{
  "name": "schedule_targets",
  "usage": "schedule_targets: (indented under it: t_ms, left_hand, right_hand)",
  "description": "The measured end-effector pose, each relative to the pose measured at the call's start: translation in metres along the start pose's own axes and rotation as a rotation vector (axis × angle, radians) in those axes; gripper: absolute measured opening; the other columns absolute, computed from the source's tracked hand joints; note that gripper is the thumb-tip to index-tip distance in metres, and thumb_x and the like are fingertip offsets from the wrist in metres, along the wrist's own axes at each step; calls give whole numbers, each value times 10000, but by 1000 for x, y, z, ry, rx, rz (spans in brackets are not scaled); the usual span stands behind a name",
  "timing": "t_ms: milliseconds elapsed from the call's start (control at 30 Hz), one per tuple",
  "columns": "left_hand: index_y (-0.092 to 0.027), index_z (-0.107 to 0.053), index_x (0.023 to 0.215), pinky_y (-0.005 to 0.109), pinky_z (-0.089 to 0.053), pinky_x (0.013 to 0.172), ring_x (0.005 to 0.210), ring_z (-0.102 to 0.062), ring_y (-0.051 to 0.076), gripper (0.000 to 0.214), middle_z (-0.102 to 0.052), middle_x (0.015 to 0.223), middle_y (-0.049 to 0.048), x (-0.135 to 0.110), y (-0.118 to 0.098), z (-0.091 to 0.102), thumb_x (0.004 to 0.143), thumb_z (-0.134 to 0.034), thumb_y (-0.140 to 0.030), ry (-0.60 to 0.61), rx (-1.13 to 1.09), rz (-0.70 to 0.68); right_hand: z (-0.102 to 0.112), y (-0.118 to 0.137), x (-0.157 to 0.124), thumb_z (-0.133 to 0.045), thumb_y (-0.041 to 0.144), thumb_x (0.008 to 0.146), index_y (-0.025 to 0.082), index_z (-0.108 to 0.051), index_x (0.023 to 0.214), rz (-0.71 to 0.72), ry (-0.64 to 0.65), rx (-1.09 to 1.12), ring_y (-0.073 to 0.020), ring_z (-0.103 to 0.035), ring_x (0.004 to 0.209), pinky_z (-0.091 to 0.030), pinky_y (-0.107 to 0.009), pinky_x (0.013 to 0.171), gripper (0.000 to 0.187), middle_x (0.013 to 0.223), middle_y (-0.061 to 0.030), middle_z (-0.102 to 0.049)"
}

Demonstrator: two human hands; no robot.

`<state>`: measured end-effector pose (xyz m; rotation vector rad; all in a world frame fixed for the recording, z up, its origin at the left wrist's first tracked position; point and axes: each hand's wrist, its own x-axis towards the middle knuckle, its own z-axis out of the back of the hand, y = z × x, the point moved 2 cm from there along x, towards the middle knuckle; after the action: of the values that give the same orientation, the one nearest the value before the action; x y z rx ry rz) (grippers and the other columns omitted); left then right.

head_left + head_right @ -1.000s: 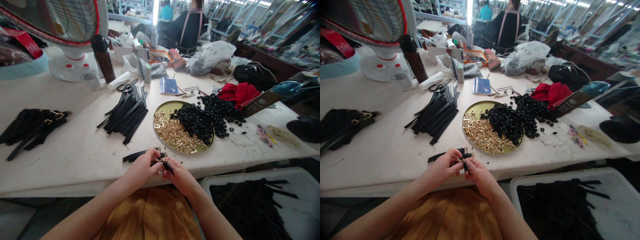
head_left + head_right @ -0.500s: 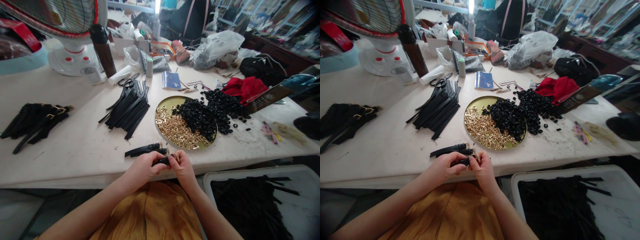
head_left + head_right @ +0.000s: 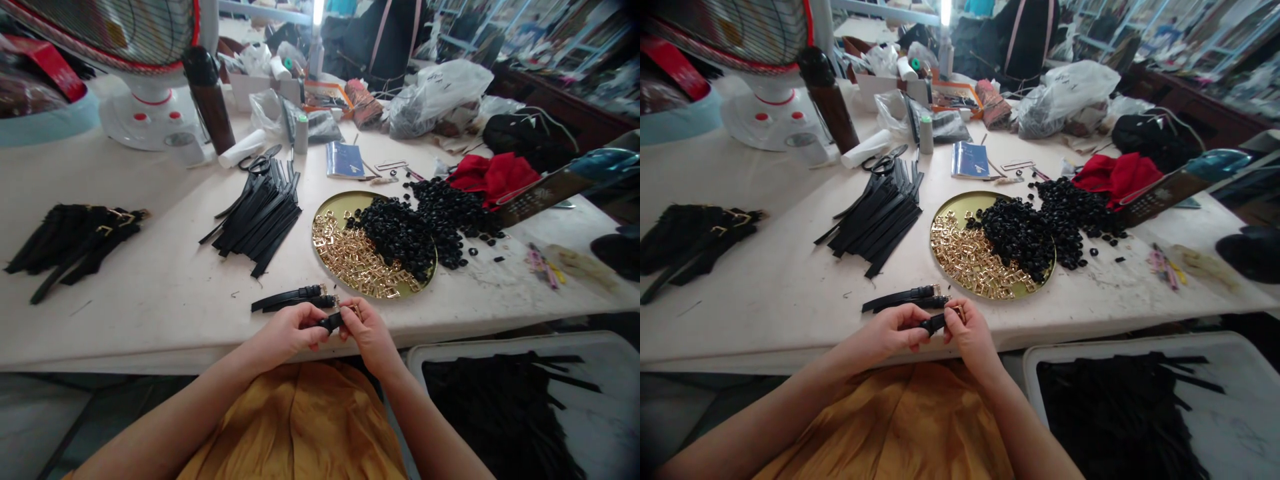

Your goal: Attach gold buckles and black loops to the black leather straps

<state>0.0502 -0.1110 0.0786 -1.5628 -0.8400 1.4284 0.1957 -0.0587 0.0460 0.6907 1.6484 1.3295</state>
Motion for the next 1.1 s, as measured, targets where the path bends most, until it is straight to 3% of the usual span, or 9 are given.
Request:
schedule_targets:
  t_ms: [200,433,567,767,900,1100]
  left_hand:
    - [-126,-559,887,202,-408,554,591,-510,90,242,-578,704,-16,1,-2,-1,678,-571,-247,6,-47,37]
    - [-137,-564,844,231,-421,595,700,-548,141,206,-613,785,22,5,6,-2,698,-542,-280,-59,210,-55]
    - [-135,-558,901,229,-425,618,720,-550,137,236,-614,813,23,5,4,-2,702,-540,-260,-26,158,-38]
    - [-129,-566,915,218,-409,583,621,-530,110,226,-581,684,-12,8,10,-5,721,-522,-237,40,65,-29]
    - [-136,-556,940,198,-386,542,606,-545,108,267,-603,679,-18,7,9,-4,695,-560,-242,51,25,39]
    - [-146,-544,706,242,-441,629,622,-596,133,183,-653,675,4,4,15,-3,698,-565,-328,118,-50,175]
  right_hand:
    - [2,3,-3,-621,398,691,203,-426,804,-40,25,-10,-84,-462,444,-351,-207,469,298,506,88,-486]
    - [4,0,-8,-586,383,726,189,-502,791,-5,34,-114,-88,-441,452,-337,-215,456,221,506,72,-464]
    - [7,-3,-7,-550,374,758,191,-506,777,26,26,-183,-97,-441,449,-350,-222,456,190,504,65,-459]
    - [4,10,-10,-533,232,763,199,-556,749,225,64,-457,-122,-480,581,-356,-238,539,43,645,21,-550]
    - [4,6,-8,-528,250,769,200,-534,735,168,119,-400,-117,-453,542,-339,-234,516,61,589,37,-510]
    - [1,-8,-7,-499,280,794,208,-519,751,148,45,-369,-113,-408,495,-311,-229,475,86,541,49,-449]
